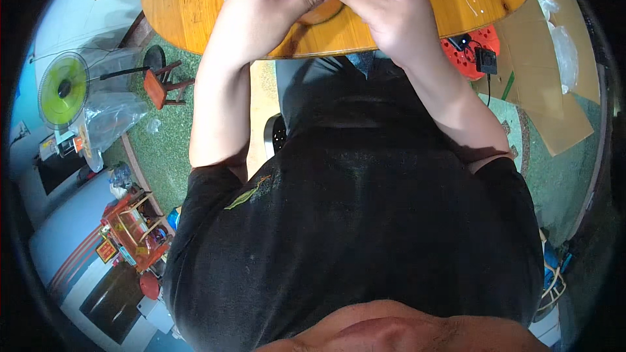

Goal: The person is securing stacks of paper bowls and lids with rubber bands.

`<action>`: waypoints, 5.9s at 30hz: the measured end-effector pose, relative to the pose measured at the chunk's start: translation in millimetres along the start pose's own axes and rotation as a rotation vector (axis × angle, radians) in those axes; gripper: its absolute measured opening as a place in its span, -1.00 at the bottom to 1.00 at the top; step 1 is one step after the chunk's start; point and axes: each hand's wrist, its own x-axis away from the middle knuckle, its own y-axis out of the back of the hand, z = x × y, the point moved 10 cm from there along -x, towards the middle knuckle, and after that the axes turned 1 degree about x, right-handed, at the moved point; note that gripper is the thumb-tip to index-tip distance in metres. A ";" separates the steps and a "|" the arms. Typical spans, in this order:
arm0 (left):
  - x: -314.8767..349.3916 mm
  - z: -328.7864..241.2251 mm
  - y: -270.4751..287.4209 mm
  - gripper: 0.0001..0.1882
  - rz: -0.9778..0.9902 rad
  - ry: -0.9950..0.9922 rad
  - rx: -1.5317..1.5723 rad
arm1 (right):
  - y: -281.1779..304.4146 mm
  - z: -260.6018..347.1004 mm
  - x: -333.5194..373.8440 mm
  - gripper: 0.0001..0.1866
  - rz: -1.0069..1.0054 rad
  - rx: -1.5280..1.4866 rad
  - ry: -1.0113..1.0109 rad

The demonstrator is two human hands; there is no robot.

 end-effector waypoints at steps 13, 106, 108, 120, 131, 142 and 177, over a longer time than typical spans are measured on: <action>0.8 -8.7 -3.4 -0.94 -0.025 -0.034 -0.053 | -2.0 -19.6 5.4 -0.84 0.009 -0.136 -0.196; 49.4 -41.5 -29.1 -0.62 -0.022 -0.547 -1.075 | 133.3 -75.0 51.4 -0.66 -0.365 -0.591 -0.241; 51.3 -52.0 -22.9 -0.67 -0.033 -0.601 -1.076 | 137.8 -75.5 53.3 -0.65 -0.211 -0.017 -0.111; 56.7 -55.6 16.8 -0.70 0.151 -0.442 -1.174 | 145.7 24.3 45.7 -0.86 -0.355 1.125 0.307; 73.4 -75.7 52.9 -0.57 -0.291 -0.774 -1.008 | 190.9 36.8 28.2 -0.83 -0.526 0.776 0.193; 97.9 -19.9 -88.5 -0.76 0.015 -1.072 -0.874 | 168.6 39.0 -7.9 -0.69 -0.181 -0.092 -0.010; 39.5 -46.2 -21.0 -0.47 -0.207 -0.424 -1.024 | 23.9 -60.1 0.2 -0.73 0.252 -0.822 -0.394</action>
